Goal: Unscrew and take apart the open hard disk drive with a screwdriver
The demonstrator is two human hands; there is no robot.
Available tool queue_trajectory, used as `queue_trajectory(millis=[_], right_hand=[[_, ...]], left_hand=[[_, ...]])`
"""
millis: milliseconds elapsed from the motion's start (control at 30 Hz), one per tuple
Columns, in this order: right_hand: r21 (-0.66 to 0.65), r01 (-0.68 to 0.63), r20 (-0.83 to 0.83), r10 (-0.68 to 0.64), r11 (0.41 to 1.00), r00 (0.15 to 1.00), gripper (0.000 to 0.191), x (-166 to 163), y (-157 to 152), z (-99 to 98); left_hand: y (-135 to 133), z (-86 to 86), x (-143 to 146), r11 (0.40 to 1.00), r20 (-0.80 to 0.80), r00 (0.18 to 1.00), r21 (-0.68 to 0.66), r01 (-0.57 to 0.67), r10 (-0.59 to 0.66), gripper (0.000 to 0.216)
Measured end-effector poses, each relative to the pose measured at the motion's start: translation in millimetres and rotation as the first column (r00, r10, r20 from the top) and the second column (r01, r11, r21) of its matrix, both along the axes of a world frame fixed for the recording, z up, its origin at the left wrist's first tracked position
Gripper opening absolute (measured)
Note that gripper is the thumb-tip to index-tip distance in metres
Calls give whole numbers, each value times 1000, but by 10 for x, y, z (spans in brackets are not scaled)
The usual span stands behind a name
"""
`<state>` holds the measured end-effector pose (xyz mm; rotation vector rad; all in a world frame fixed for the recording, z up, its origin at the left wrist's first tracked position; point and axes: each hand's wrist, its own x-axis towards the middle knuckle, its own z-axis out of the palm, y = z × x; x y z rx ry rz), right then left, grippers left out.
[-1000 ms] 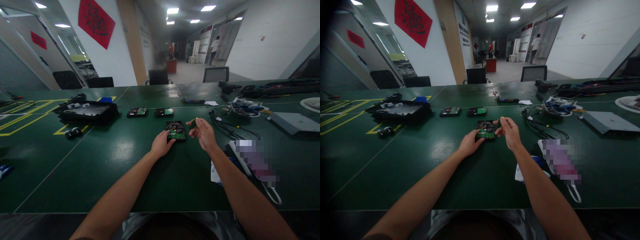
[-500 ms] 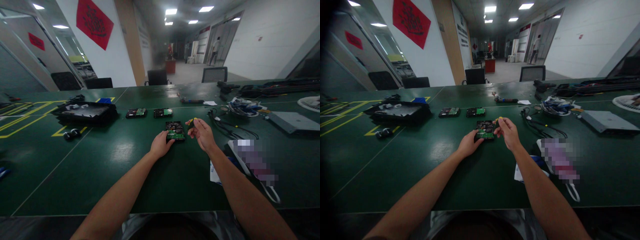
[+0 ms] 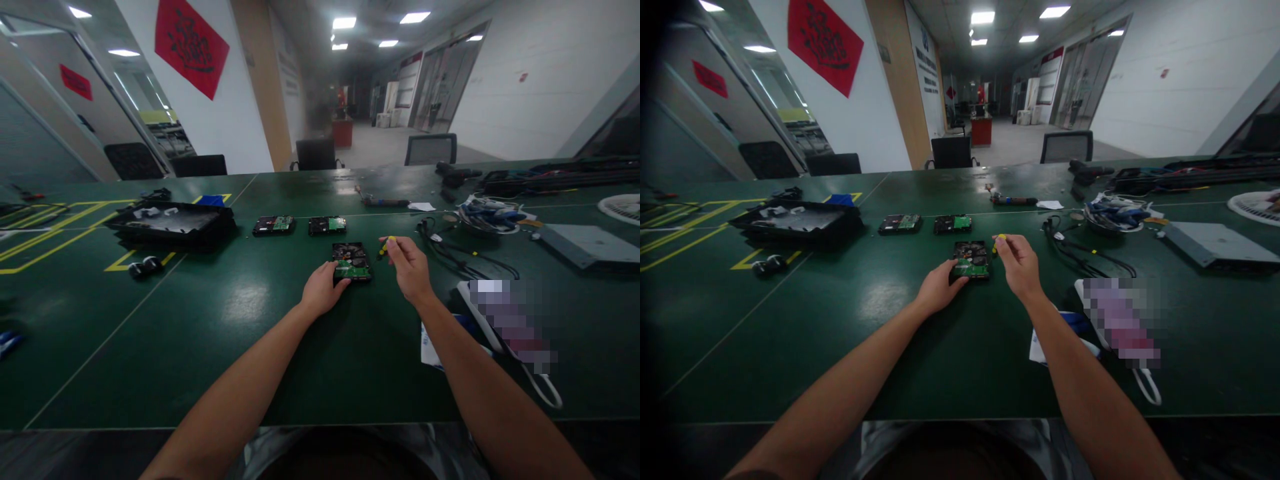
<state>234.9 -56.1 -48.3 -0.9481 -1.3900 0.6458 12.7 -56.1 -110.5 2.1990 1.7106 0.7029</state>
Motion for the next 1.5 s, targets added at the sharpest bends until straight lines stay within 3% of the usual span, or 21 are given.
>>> queue_trajectory(millis=[267,733,1167,1500], right_hand=[[63,-22,4,21,998,1000,36,-44,-31,-15],[212,207,265,-260,955,928,34,26,1,-79],[120,62,160,-81,991,984,33,-98,-163,131],[48,5,454,-26,999,891,27,-139,-171,361]], left_hand=[[-10,6,2,1000,0,1000,-2,2,-2,59],[-20,26,16,1000,3,1000,-4,-4,4,59],[-15,21,10,1000,9,1000,0,4,-4,58],[-3,-15,2,998,25,999,56,24,-26,57]])
